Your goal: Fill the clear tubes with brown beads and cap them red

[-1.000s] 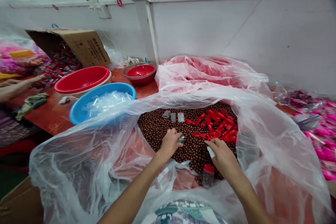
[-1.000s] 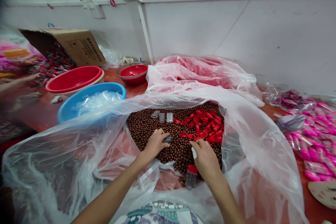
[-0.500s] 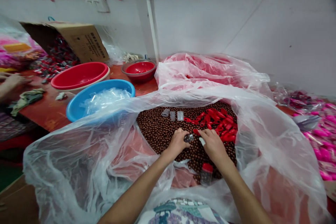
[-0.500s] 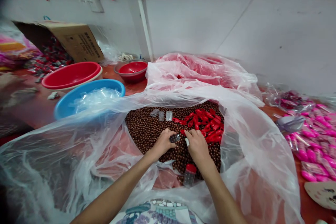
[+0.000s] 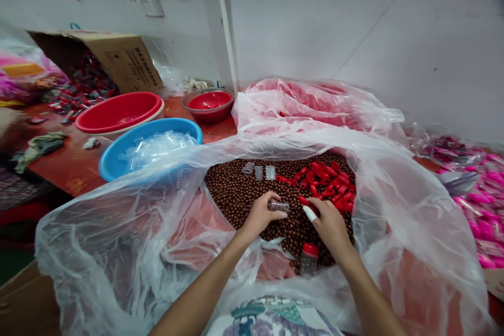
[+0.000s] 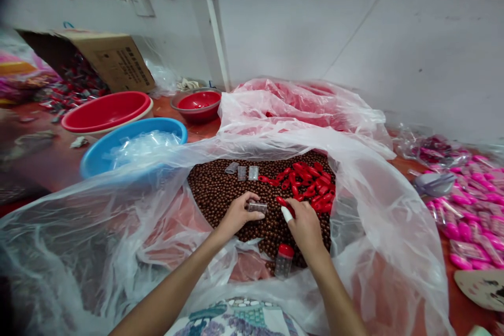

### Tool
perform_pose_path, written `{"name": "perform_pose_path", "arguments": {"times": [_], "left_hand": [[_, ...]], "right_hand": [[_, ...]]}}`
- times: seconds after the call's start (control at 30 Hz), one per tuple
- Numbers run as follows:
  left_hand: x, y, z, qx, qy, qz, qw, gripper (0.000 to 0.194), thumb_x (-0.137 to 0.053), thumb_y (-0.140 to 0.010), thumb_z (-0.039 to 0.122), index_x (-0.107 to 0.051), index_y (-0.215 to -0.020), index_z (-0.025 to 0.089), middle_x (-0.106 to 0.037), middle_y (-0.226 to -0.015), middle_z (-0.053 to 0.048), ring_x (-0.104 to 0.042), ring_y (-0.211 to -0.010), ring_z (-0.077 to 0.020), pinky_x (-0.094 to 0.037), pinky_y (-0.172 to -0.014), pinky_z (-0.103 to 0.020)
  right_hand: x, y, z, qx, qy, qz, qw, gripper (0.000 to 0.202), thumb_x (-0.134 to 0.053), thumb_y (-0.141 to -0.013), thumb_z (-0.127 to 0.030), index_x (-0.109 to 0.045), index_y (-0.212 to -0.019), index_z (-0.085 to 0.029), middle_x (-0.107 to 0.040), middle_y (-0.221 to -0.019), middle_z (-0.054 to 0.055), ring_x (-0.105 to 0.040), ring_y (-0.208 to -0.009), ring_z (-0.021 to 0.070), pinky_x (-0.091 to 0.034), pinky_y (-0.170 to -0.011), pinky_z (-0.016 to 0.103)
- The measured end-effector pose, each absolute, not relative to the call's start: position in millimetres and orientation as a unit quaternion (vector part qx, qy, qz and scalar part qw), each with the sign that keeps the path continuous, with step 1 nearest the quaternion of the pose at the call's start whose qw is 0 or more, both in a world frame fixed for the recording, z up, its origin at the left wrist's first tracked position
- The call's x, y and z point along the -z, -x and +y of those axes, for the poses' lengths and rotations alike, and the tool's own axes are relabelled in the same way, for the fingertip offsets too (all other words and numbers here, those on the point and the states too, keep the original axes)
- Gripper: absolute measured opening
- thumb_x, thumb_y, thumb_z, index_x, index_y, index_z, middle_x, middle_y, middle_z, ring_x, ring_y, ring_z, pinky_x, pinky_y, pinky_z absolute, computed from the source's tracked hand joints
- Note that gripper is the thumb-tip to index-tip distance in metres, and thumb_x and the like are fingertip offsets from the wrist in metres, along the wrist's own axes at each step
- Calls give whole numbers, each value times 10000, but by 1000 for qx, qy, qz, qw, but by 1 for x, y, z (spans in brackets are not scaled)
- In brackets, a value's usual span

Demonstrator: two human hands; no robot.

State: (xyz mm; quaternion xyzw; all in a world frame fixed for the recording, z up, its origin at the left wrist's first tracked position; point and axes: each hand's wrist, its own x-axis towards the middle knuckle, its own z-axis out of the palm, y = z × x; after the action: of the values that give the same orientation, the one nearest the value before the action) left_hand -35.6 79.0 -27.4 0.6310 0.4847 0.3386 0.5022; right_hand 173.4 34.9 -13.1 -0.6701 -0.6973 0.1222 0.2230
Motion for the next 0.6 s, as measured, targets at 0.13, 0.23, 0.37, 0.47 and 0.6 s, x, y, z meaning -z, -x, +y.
{"name": "perform_pose_path", "arguments": {"times": [0.13,0.23,0.37,0.47,0.6], "left_hand": [[24,33,69,-370,-481,450,655,329,-735,-606,272,-593,-873,144,-634,-825,-37,-588,-718,-147,-467,-694,-280],[23,31,64,-374,-363,428,738,342,-718,-636,275,-583,-918,137,-641,-903,-67,-612,-773,-155,-486,-747,-309],[27,37,66,-327,-415,475,704,323,-623,-709,296,-597,-990,139,-649,-986,-94,-617,-818,-166,-479,-669,-257],[32,45,73,-267,-523,539,604,298,-600,-693,273,-648,-956,140,-677,-912,-70,-606,-791,-165,-445,-642,-235],[38,51,81,-231,-553,560,572,208,-686,-565,232,-713,-755,150,-686,-757,-33,-577,-729,-167,-422,-679,-249]], "right_hand": [[13,-166,30,-308,649,-578,387,344,-493,-774,-243,-603,-1100,-241,-651,-1052,43,-583,-965,214,-425,-869,354],[13,-162,29,-414,609,-502,453,358,-541,-744,-275,-602,-1090,-206,-654,-1080,54,-585,-998,220,-403,-913,363],[15,-163,25,-439,609,-466,469,385,-567,-716,-274,-605,-1092,-203,-651,-1090,54,-575,-1011,222,-395,-915,356],[16,-167,19,-461,621,-436,460,469,-563,-733,-325,-537,-1190,-223,-655,-1055,49,-607,-863,206,-476,-724,315],[16,-170,12,-462,626,-399,486,584,-596,-729,-379,-455,-1272,-217,-637,-1017,44,-589,-804,173,-478,-650,260]]}}
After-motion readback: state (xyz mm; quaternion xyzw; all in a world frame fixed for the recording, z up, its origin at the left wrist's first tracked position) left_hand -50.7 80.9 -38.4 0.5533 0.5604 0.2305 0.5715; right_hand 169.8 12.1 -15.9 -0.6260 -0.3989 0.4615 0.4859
